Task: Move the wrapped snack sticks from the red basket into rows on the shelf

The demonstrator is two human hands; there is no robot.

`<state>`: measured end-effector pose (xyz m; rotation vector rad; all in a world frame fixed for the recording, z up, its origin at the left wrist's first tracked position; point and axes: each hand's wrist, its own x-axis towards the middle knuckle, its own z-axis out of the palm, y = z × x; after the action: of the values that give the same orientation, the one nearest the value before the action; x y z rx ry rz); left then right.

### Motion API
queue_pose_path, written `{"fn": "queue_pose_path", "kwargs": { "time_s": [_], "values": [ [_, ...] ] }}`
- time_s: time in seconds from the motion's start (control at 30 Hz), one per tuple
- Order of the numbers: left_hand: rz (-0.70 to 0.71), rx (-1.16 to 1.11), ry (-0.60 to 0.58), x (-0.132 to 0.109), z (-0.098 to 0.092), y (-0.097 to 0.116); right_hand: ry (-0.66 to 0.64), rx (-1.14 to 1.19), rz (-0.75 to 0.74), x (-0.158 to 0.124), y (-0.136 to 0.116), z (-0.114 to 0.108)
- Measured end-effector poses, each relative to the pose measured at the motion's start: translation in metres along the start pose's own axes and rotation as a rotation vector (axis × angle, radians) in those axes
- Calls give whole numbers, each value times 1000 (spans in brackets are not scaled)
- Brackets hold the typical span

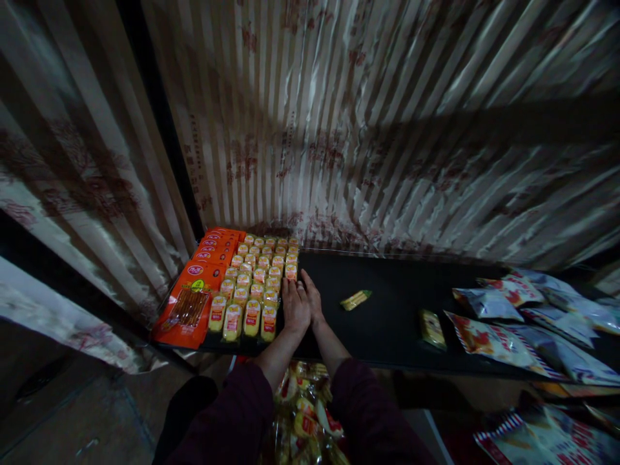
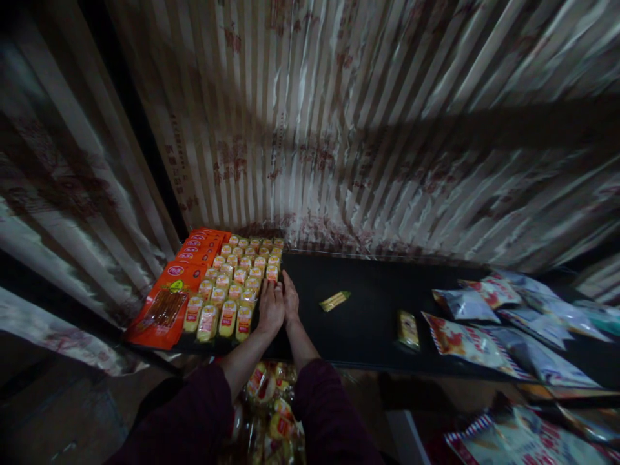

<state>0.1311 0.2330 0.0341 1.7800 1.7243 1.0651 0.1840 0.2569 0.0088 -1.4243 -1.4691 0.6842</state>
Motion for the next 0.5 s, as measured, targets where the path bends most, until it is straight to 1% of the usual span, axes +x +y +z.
{"fn": "queue_pose_path", "kwargs": {
  "time_s": [0.1, 0.2, 0.3, 0.43, 0.5],
  "values": [
    [2, 23, -5, -4, 3, 3, 7, -20, -3, -5, -1, -2],
    [13, 21, -16, -4, 8, 17, 9, -63, -8, -10, -1, -3],
    [13, 15, -32, -6, 11, 27, 25, -154, -57, -16, -4, -5],
    [-68, 52, -25, -17, 10, 29, 39, -273, -80, -29, -16, -1],
    [-66, 68, 0, -23, 10, 29, 58, -423, -97, -40, -27, 6]
  ]
}}
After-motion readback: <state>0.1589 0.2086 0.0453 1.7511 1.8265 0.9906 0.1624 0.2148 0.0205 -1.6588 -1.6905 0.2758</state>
